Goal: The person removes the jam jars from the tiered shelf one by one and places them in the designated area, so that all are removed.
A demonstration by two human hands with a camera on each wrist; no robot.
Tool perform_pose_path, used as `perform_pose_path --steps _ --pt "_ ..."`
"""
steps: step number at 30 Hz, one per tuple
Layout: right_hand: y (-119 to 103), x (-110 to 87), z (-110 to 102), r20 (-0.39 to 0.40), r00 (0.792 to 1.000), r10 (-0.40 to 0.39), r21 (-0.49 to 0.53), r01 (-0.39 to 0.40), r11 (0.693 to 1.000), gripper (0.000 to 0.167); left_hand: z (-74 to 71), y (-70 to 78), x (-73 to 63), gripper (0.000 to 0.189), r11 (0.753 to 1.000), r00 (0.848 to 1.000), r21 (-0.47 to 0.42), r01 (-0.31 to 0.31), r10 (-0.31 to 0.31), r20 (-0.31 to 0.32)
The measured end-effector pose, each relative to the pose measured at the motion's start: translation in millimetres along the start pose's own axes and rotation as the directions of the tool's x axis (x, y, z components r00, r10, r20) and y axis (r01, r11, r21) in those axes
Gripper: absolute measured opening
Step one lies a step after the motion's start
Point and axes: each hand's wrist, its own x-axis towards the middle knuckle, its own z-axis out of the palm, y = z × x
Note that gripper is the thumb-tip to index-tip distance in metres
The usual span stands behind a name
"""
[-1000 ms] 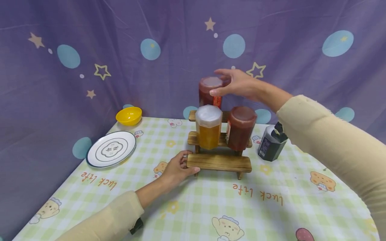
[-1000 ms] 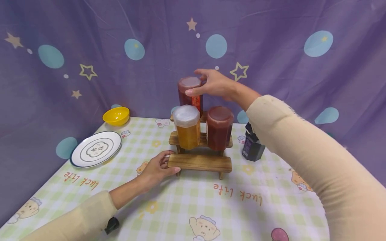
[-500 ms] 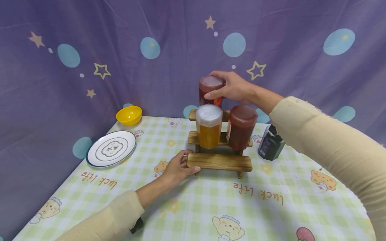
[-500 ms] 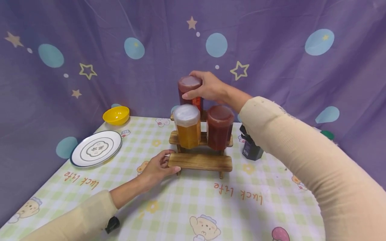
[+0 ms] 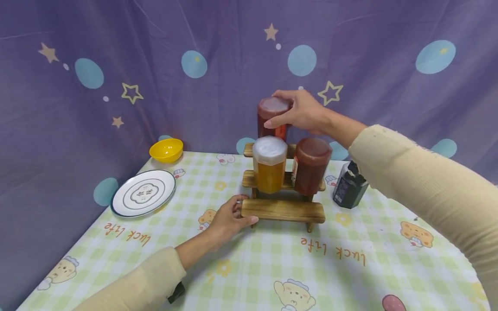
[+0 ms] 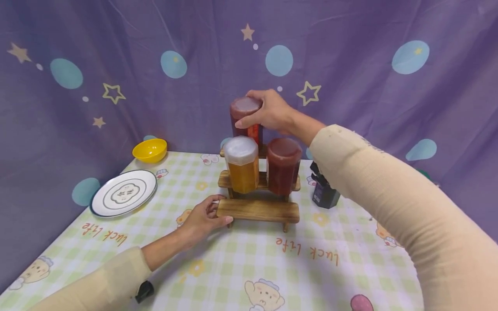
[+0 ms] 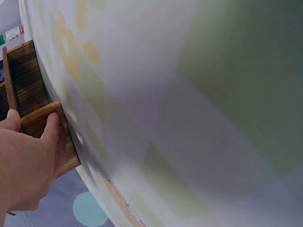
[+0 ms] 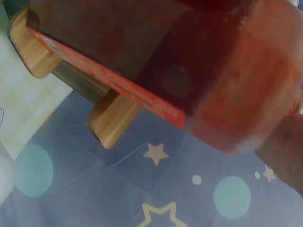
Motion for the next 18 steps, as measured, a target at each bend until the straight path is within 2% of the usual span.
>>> perform_pose_path --steps 5,9,18 --pt "-6 -6.2 -14 -0.065 0.998 -0.011 0.045 0.014 0.999 0.081 0.0 -0.1 0.0 0.064 1.000 1.000 0.010 0.009 -0.009 0.000" --pt "-8 -12.5 -28 -0.096 0.995 -0.003 0.072 0.010 0.997 0.082 -0.3 -0.2 -0.1 0.063 1.000 1.000 0.011 0.010 -0.010 -0.003" --pt "6 -29.2 -58 -0.168 0.986 0.002 0.070 0.010 0.998 0.077 -0.3 0.2 0.5 0.063 1.000 1.000 0.012 0.010 -0.010 0.000"
